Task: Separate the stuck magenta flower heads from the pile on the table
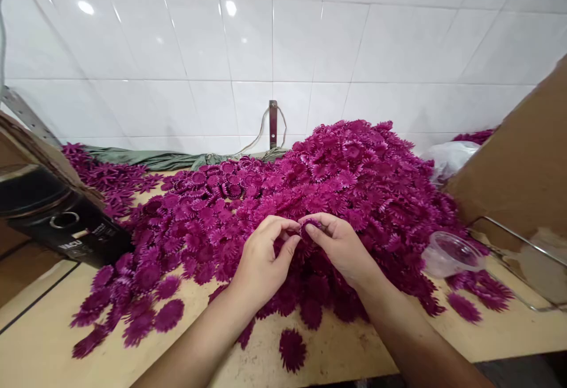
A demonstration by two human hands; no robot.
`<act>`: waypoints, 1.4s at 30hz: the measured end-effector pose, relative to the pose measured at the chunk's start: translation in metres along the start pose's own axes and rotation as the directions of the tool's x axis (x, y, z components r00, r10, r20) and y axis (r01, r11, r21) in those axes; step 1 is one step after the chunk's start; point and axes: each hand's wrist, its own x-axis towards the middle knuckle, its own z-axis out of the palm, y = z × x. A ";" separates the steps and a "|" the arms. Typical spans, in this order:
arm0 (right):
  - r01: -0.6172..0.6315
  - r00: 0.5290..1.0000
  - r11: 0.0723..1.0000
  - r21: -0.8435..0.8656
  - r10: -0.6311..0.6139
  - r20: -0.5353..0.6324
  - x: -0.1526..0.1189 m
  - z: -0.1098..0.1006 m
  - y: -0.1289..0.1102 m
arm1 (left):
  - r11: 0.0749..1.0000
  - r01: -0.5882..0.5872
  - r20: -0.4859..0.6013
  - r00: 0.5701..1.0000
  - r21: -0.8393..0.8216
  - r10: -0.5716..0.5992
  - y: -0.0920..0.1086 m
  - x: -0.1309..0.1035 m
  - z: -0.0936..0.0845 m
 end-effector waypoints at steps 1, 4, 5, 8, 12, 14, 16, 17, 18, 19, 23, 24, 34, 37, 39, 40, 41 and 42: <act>0.017 1.000 0.999 -0.039 -0.017 -0.011 0.000 -0.001 0.001 | 1.000 0.004 -0.006 1.000 -0.003 -0.004 0.000 0.000 0.001; 0.065 0.995 0.978 -0.198 -0.078 -0.056 0.000 -0.005 0.001 | 1.000 0.023 -0.022 0.999 -0.011 -0.023 0.001 0.002 0.002; 0.082 0.991 0.961 -0.263 -0.106 -0.079 0.000 -0.007 0.001 | 1.000 0.028 -0.024 0.999 -0.013 -0.028 0.001 0.003 0.002; 0.084 0.976 0.908 -0.410 -0.158 -0.150 0.002 -0.010 -0.002 | 0.999 0.027 -0.027 0.999 -0.024 -0.028 0.003 0.005 0.004; 0.014 0.976 0.884 -0.467 -0.113 -0.184 0.007 -0.013 -0.002 | 0.998 0.036 -0.048 0.998 -0.053 -0.038 0.005 0.011 0.014; 0.012 0.976 0.871 -0.490 -0.118 -0.185 0.009 -0.013 0.000 | 0.991 0.069 -0.036 0.997 -0.112 -0.074 0.005 0.015 0.022; 0.025 0.977 0.868 -0.496 -0.127 -0.173 0.010 -0.013 0.002 | 0.976 0.117 -0.009 0.993 -0.184 -0.121 0.005 0.018 0.029; 0.033 0.978 0.870 -0.491 -0.129 -0.163 0.011 -0.013 0.002 | 0.966 0.142 -0.002 0.989 -0.214 -0.146 0.005 0.019 0.032; 0.042 0.980 0.875 -0.482 -0.130 -0.150 0.010 -0.012 0.003 | 0.958 0.163 -0.001 0.986 -0.237 -0.168 0.005 0.019 0.035; 0.053 0.982 0.879 -0.473 -0.133 -0.137 0.010 -0.011 0.002 | 0.951 0.175 -0.005 0.983 -0.256 -0.183 0.005 0.020 0.037; 0.149 0.981 0.890 -0.431 -0.188 -0.049 0.002 -0.015 -0.004 | 0.954 0.127 -0.026 0.990 -0.272 -0.140 0.007 0.019 0.038; 0.183 0.977 0.882 -0.435 -0.212 -0.019 -0.001 -0.020 -0.006 | 0.960 0.102 -0.021 0.994 -0.260 -0.112 0.007 0.019 0.037; -0.340 0.828 0.754 -0.562 -0.043 -0.560 -0.044 -0.185 -0.032 | 0.992 0.031 0.028 0.999 -0.121 -0.028 0.002 0.007 0.030; -0.488 0.777 0.580 -0.652 -0.052 -0.627 -0.054 -0.211 -0.027 | 0.994 -0.014 0.047 0.999 -0.106 0.020 0.002 0.003 0.031; -0.475 0.834 0.405 -0.782 -0.078 -0.547 -0.054 -0.218 -0.018 | 0.995 -0.023 0.054 0.998 -0.092 0.028 0.001 0.001 0.033; -0.438 0.871 0.334 -0.834 -0.073 -0.486 -0.052 -0.220 -0.013 | 0.996 -0.017 0.056 0.998 -0.085 0.022 0.000 0.001 0.034; -0.395 0.902 0.292 -0.871 -0.056 -0.428 -0.050 -0.221 -0.007 | 0.997 -0.011 0.057 0.998 -0.079 0.015 -0.002 0.001 0.034; -0.358 0.923 0.276 -0.892 -0.038 -0.383 -0.047 -0.222 -0.001 | 0.997 -0.004 0.059 0.998 -0.073 0.008 -0.004 0.001 0.035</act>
